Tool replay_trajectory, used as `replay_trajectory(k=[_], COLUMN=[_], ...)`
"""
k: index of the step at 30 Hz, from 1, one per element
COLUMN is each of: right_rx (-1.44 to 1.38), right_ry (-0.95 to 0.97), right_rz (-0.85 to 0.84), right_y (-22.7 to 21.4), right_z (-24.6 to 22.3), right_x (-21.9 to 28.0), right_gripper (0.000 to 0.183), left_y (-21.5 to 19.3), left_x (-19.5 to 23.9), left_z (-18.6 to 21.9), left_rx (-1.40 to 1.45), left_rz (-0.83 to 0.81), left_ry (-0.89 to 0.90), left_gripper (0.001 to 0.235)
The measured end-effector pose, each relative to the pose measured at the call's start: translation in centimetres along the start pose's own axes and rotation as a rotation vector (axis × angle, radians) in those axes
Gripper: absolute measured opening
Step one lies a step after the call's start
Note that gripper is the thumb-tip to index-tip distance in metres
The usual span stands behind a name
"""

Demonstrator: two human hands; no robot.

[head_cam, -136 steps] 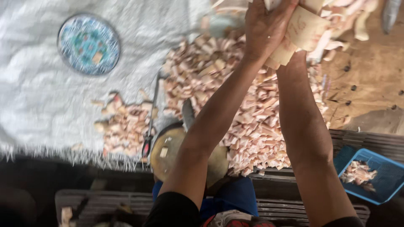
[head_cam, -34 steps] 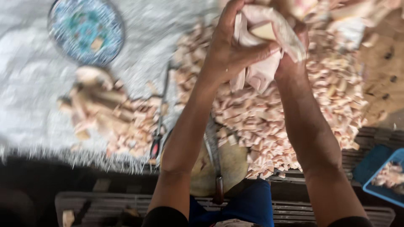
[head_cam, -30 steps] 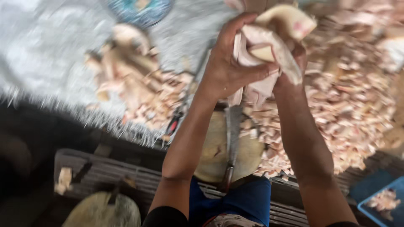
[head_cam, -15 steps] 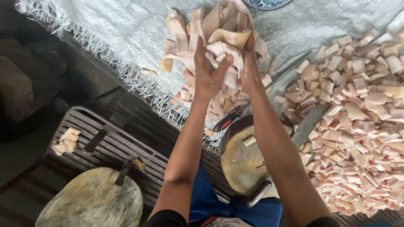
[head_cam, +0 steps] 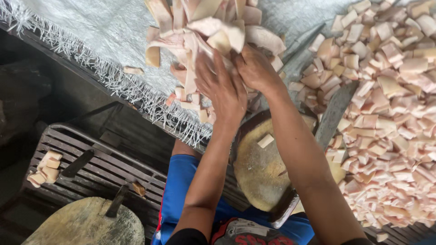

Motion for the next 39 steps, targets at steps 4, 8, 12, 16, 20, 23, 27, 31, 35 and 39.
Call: replay_trajectory(k=[4,8,12,16,20,23,27,31,35,39], right_rx=[0.026,-0.196,-0.108,0.094,0.223,0.244,0.214,0.458,0.389,0.331], right_ry=[-0.096,-0.265,-0.200,-0.088,-0.104,-0.084,-0.016,-0.008,-0.236,-0.200], right_rz=[0.279,0.314,0.337,0.379,0.424,0.455,0.393,0.222,0.641,0.405], right_y=[-0.2,1.9,2.4,2.8,3.1,3.3,3.1,-1.3,-7.4,-4.2], right_z=[-1.7,-1.8,-0.5,-0.1,-0.1,-0.1,0.3,-1.9,-8.3,-9.5], right_x=[3.5,4.1,4.2,3.6,3.7,3.5,3.2,2.7,3.8,0.1], right_gripper=[0.051,0.056,0.059,0.061,0.058,0.059,0.063,0.040,0.031,0.050], left_y=[0.4,1.9,3.3,4.9,5.5,5.9,5.7,6.1,3.9,2.0], left_x=[-0.3,-0.2,0.0,-1.3,-0.5,-0.5,-0.6,-1.3,-0.9,0.1], left_z=[-2.8,-4.5,-5.2,-6.6,-7.2,-7.6,-7.8,-9.2,-10.9,-12.0], left_rx=[0.038,0.102,0.198,0.186,0.211,0.225,0.192,0.291,0.273,0.097], left_rz=[0.086,0.001,-0.160,-0.232,-0.146,-0.134,-0.087,-0.247,-0.274,-0.312], left_ry=[0.013,-0.015,-0.051,-0.013,0.105,0.120,0.195,0.096,-0.015,0.055], left_gripper=[0.076,0.072,0.069,0.062,0.061,0.058,0.063,0.056,0.055,0.079])
Point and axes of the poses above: each hand's wrist, its own x-axis away from the middle knuckle, its own y-axis out of the palm, z = x × y, the point moved 10 cm from there along -x, towards the middle knuckle, and after that the axes turned 9 degrees about -x, right-handed, at the moved point
